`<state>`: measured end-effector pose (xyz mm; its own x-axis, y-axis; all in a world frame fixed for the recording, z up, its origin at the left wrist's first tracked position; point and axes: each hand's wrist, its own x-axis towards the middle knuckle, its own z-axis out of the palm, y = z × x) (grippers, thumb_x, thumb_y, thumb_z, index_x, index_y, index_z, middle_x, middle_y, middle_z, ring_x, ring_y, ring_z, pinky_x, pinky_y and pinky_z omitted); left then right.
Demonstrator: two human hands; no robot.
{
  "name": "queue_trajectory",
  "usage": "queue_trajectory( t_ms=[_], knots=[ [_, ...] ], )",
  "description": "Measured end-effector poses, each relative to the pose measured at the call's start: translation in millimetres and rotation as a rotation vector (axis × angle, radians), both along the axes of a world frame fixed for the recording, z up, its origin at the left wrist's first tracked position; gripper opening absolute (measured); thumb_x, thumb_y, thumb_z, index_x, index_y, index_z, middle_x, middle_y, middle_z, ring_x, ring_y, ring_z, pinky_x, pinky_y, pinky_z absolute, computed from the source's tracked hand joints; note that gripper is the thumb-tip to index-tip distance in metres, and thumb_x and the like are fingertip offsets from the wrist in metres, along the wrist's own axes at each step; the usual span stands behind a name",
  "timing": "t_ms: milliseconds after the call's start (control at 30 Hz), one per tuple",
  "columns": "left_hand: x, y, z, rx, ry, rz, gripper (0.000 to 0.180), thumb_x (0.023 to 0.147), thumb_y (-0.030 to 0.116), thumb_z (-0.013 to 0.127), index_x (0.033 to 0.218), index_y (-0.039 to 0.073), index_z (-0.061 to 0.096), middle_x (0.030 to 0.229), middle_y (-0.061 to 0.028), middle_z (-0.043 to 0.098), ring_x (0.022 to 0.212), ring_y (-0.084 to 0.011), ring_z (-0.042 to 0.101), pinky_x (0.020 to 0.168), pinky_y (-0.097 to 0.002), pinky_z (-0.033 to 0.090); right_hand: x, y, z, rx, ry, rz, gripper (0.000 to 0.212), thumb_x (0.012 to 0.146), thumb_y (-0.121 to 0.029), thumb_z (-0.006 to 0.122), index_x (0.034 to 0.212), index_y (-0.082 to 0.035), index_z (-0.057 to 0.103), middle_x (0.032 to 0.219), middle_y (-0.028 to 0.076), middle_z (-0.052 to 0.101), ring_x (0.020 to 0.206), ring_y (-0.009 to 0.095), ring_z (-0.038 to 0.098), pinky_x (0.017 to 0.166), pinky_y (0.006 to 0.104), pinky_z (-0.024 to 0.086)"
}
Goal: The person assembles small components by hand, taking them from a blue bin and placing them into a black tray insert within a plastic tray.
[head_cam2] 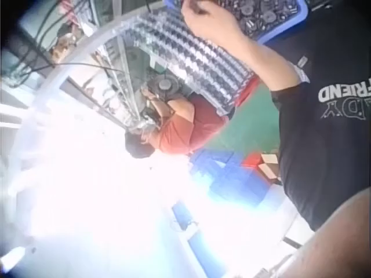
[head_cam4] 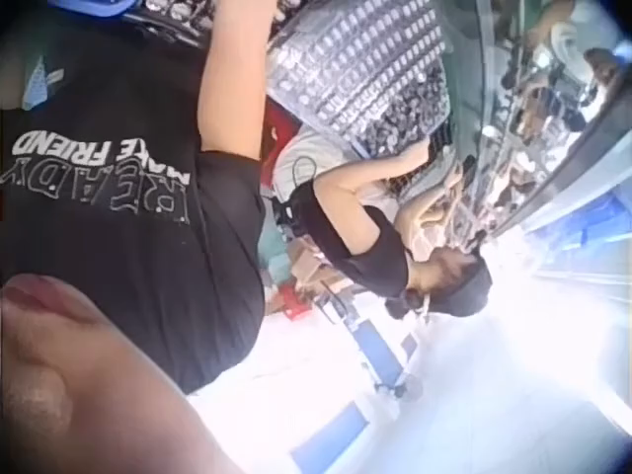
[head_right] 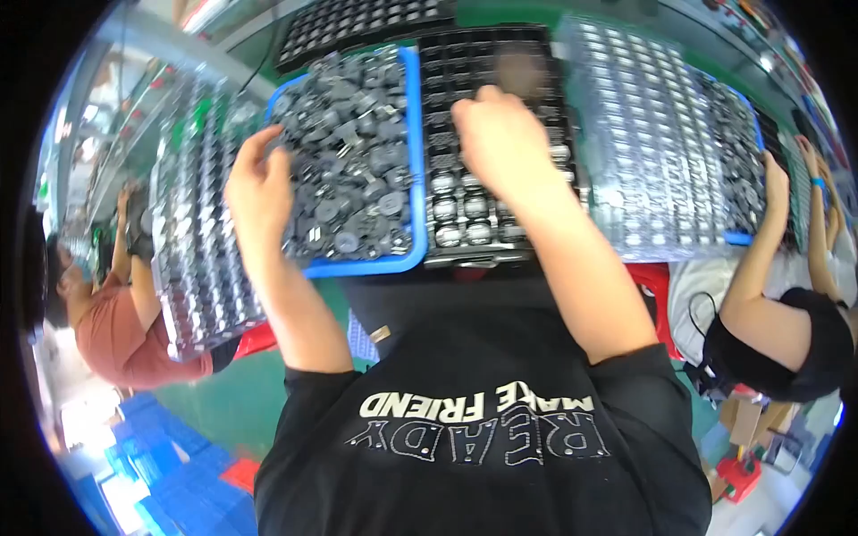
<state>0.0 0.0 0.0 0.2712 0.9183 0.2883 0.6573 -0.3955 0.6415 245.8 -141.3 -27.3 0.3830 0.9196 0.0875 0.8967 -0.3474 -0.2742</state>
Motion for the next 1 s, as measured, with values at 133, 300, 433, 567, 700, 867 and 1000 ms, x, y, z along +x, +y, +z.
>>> queue_trajectory(
  t_ms=[133,300,433,567,700,867,1000],
  knots=[
    [-32,13,-13,0.084,-0.231,-0.018,0.022,0.099,0.012,0.064,0.118,0.004,0.07,0.091,-0.0038,0.07,0.076,-0.0077,0.059,0.071,-0.024,0.048,5,-26,30,0.313,0.102,0.055,0.028,0.08,-0.012,0.077,0.108,-0.008,0.072,0.104,0.015,0.068,0.103,0.035,0.066,0.093,0.042,0.053],
    [-31,-62,16,-0.176,-0.731,-0.266,0.02,0.1,0.013,0.061,0.116,0.002,0.066,0.106,-0.0063,0.07,0.084,-0.0107,0.064,0.073,-0.0237,0.05,130,-56,67,0.189,0.018,-0.221,0.035,0.087,-0.025,0.075,0.113,-0.002,0.07,0.106,0.018,0.074,0.098,0.03,0.071,0.09,0.0402,0.054],
    [15,-129,71,-1.261,-1.092,-1.052,0.015,0.095,0.014,0.065,0.093,0.001,0.073,0.101,-0.0096,0.07,0.086,-0.0185,0.07,0.072,-0.0307,0.057,242,-48,8,0.136,-0.254,-0.248,0.05,0.092,-0.043,0.07,0.108,0.004,0.064,0.101,0.024,0.071,0.096,0.039,0.068,0.084,0.0473,0.05],
    [67,-193,49,-1.027,-1.094,-1.926,0.031,0.101,0.017,0.065,0.122,-0.005,0.059,0.098,-0.0107,0.07,0.078,-0.0171,0.07,0.071,-0.0312,0.058,298,-54,-38,0.197,-0.069,-0.199,0.039,0.092,-0.034,0.072,0.093,0.004,0.062,0.088,0.02,0.068,0.084,0.032,0.066,0.079,0.0421,0.051],
    [83,-198,75,-1.422,-1.146,-2.674,0.069,0.102,0.017,0.062,0.154,-0.009,0.025,0.151,-0.0168,0.047,0.135,-0.0206,0.047,0.111,-0.0394,0.042,373,-72,-73,0.36,0.031,-0.215,0.022,0.094,-0.022,0.069,0.093,-0.003,0.057,0.079,0.006,0.06,0.074,0.017,0.057,0.073,0.0331,0.049],
    [76,-179,61,-1.36,-0.943,-2.591,0.079,0.098,0.019,0.067,0.155,-0.01,0.021,0.154,-0.0163,0.043,0.138,-0.0211,0.044,0.113,-0.0396,0.039,302,-36,-44,0.304,-0.017,-0.159,0.023,0.092,-0.02,0.07,0.084,-0.005,0.056,0.069,0.0,0.051,0.065,0.01,0.046,0.062,0.0301,0.041],
    [67,-184,76,-1.478,-1.173,-2.57,0.077,0.097,0.021,0.069,0.153,-0.011,0.027,0.15,-0.0173,0.048,0.135,-0.02,0.047,0.112,-0.0392,0.041,314,-44,-43,0.369,0.063,-0.183,0.021,0.092,-0.018,0.07,0.082,-0.004,0.057,0.07,-0.001,0.053,0.066,0.01,0.047,0.063,0.0289,0.041]
  ],
)
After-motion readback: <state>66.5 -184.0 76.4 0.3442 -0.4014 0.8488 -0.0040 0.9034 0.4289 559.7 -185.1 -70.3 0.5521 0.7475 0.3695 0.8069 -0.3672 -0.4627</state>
